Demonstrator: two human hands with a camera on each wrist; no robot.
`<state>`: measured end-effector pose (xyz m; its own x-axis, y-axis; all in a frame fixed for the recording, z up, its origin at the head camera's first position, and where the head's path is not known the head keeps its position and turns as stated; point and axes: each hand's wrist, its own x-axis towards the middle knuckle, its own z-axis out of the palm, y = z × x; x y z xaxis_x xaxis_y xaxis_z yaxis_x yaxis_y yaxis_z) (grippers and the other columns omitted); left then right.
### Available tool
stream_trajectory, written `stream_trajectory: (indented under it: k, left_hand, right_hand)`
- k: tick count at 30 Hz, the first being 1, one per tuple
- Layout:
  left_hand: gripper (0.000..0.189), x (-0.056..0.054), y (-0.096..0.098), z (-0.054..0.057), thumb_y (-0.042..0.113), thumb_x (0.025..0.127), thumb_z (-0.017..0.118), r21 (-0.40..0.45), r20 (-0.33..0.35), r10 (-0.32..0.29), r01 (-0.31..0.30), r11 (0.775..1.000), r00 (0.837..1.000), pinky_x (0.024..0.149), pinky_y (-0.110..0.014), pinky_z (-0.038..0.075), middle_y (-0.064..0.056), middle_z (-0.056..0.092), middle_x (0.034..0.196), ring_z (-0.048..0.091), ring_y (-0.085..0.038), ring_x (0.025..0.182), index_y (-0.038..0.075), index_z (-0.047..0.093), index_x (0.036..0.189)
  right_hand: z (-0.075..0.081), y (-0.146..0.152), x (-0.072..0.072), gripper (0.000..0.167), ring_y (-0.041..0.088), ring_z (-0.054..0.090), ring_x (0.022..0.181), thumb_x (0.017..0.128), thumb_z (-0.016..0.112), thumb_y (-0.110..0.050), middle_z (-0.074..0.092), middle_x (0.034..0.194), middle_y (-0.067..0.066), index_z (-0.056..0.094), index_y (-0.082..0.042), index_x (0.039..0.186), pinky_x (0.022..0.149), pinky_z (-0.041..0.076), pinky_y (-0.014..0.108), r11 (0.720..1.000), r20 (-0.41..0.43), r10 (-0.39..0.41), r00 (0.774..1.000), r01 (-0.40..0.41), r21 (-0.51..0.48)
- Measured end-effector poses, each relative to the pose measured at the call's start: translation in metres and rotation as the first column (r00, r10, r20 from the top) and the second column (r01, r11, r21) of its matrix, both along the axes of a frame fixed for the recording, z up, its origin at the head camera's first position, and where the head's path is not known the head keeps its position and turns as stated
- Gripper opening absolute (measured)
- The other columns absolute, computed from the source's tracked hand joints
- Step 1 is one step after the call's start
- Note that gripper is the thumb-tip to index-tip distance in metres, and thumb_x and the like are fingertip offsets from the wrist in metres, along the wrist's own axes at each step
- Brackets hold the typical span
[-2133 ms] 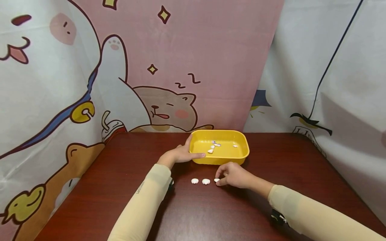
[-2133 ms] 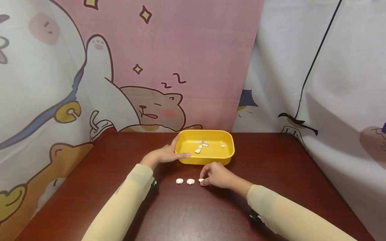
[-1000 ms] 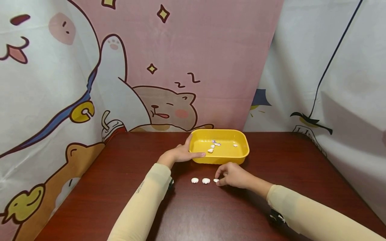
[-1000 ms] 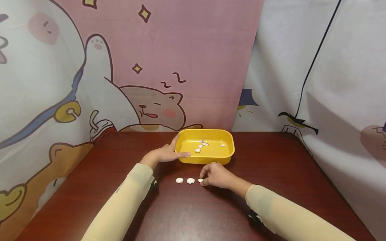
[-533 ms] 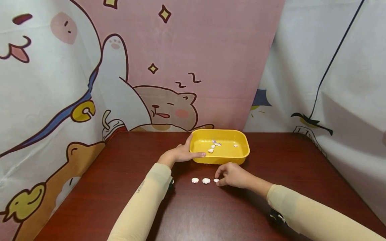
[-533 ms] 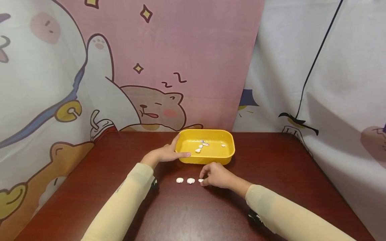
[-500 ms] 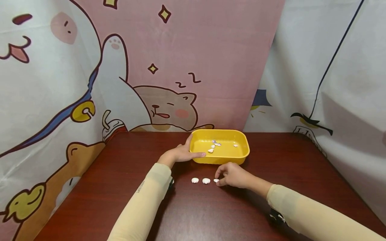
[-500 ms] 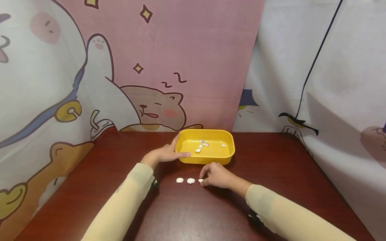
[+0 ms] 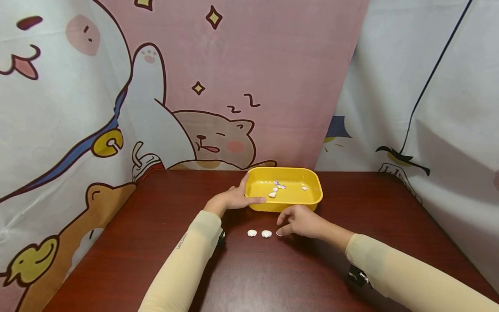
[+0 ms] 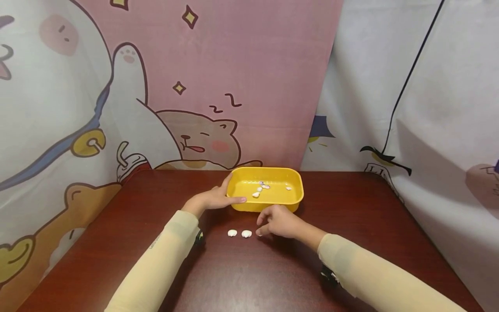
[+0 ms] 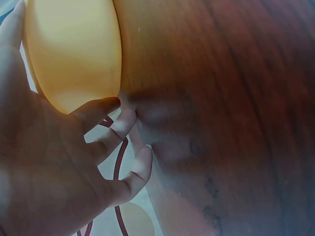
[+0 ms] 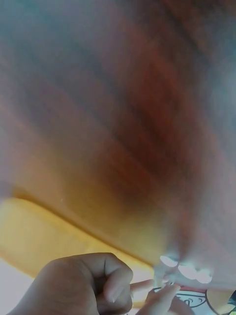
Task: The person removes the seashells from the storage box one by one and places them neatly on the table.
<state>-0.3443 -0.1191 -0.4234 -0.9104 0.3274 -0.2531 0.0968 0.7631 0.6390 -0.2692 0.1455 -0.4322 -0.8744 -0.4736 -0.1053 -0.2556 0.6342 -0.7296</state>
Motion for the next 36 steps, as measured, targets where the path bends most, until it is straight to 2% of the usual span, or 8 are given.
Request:
stream_trajectory:
  k: [5, 11, 18, 23, 26, 31, 33, 36]
  left_hand:
    - [0.129, 0.0, 0.001, -0.001, 0.086, 0.08, 0.069, -0.006, -0.013, -0.005, 0.004, 1.0, 1.0, 0.125, -0.066, 0.03, -0.029, 0.034, 0.167, 0.032, -0.045, 0.156, 0.038, -0.01, 0.171]
    - [0.129, 0.0, 0.001, 0.001, 0.085, 0.081, 0.069, -0.008, -0.023, -0.019, 0.019, 1.0, 1.0, 0.123, -0.065, 0.033, -0.029, 0.038, 0.163, 0.037, -0.044, 0.152, 0.037, -0.011, 0.171]
    - [0.131, -0.003, 0.0, -0.001, 0.086, 0.081, 0.068, -0.015, -0.009, -0.026, 0.026, 1.0, 1.0, 0.124, -0.066, 0.032, -0.03, 0.034, 0.167, 0.035, -0.046, 0.155, 0.037, -0.013, 0.17]
    - [0.131, -0.003, 0.001, -0.001, 0.086, 0.08, 0.068, -0.015, 0.006, -0.021, 0.021, 1.0, 1.0, 0.126, -0.067, 0.029, -0.032, 0.024, 0.171, 0.031, -0.047, 0.158, 0.036, -0.014, 0.17]
    - [0.131, -0.003, 0.001, -0.001, 0.087, 0.08, 0.068, -0.013, 0.019, -0.02, 0.02, 1.0, 1.0, 0.126, -0.067, 0.029, -0.031, 0.023, 0.171, 0.03, -0.047, 0.158, 0.038, -0.015, 0.17]
    - [0.13, -0.003, 0.0, -0.001, 0.087, 0.08, 0.068, -0.012, 0.016, -0.011, 0.012, 1.0, 1.0, 0.125, -0.067, 0.029, -0.03, 0.024, 0.171, 0.031, -0.046, 0.158, 0.039, -0.014, 0.17]
    - [0.13, -0.004, 0.0, -0.002, 0.087, 0.08, 0.067, -0.011, 0.012, -0.01, 0.01, 1.0, 1.0, 0.125, -0.066, 0.03, -0.03, 0.024, 0.171, 0.031, -0.045, 0.158, 0.039, -0.014, 0.17]
    - [0.13, -0.004, 0.0, -0.002, 0.087, 0.08, 0.067, -0.012, 0.01, -0.011, 0.012, 1.0, 1.0, 0.126, -0.066, 0.03, -0.03, 0.024, 0.171, 0.03, -0.045, 0.158, 0.039, -0.014, 0.17]
  right_hand:
    - [0.013, -0.001, -0.005, 0.021, 0.011, 0.038, 0.055, 0.086, 0.09, -0.022, 0.045, 0.058, -0.007, 0.079, -0.009, 0.098, 0.052, 0.032, 0.022, 0.999, -0.006, -0.015, 1.0, 0.014, -0.029]
    - [0.034, -0.003, -0.014, 0.027, 0.012, 0.037, 0.054, 0.086, 0.09, -0.027, 0.042, 0.057, -0.007, 0.08, -0.008, 0.102, 0.052, 0.032, 0.024, 0.997, -0.051, -0.075, 0.996, 0.073, -0.04]
    - [0.05, -0.001, -0.037, 0.024, 0.013, 0.033, 0.05, 0.087, 0.089, -0.026, 0.039, 0.056, -0.006, 0.08, -0.009, 0.101, 0.048, 0.029, 0.024, 0.978, -0.065, -0.183, 0.981, 0.175, -0.112]
    - [0.051, 0.006, -0.058, 0.029, 0.013, 0.033, 0.049, 0.091, 0.084, -0.034, 0.042, 0.055, -0.005, 0.08, -0.01, 0.108, 0.047, 0.03, 0.026, 0.97, -0.033, -0.229, 0.973, 0.226, -0.087]
    - [0.048, 0.011, -0.071, 0.031, 0.015, 0.044, 0.059, 0.092, 0.083, -0.039, 0.057, 0.071, -0.003, 0.081, -0.013, 0.11, 0.055, 0.039, 0.027, 0.963, -0.031, -0.27, 0.962, 0.268, -0.039]
    - [0.038, 0.018, -0.089, 0.033, 0.026, 0.059, 0.101, 0.097, 0.078, -0.04, 0.068, 0.129, 0.01, 0.08, -0.013, 0.116, 0.084, 0.049, 0.036, 0.948, -0.036, -0.319, 0.947, 0.319, 0.01]
    - [0.033, 0.02, -0.095, 0.033, 0.027, 0.059, 0.105, 0.098, 0.076, -0.039, 0.067, 0.135, 0.013, 0.079, -0.012, 0.117, 0.087, 0.048, 0.036, 0.943, -0.037, -0.33, 0.943, 0.331, 0.02]
    - [0.026, 0.021, -0.102, 0.032, 0.022, 0.056, 0.088, 0.098, 0.076, -0.036, 0.068, 0.118, 0.01, 0.078, -0.011, 0.119, 0.075, 0.046, 0.032, 0.938, -0.026, -0.346, 0.938, 0.347, 0.025]
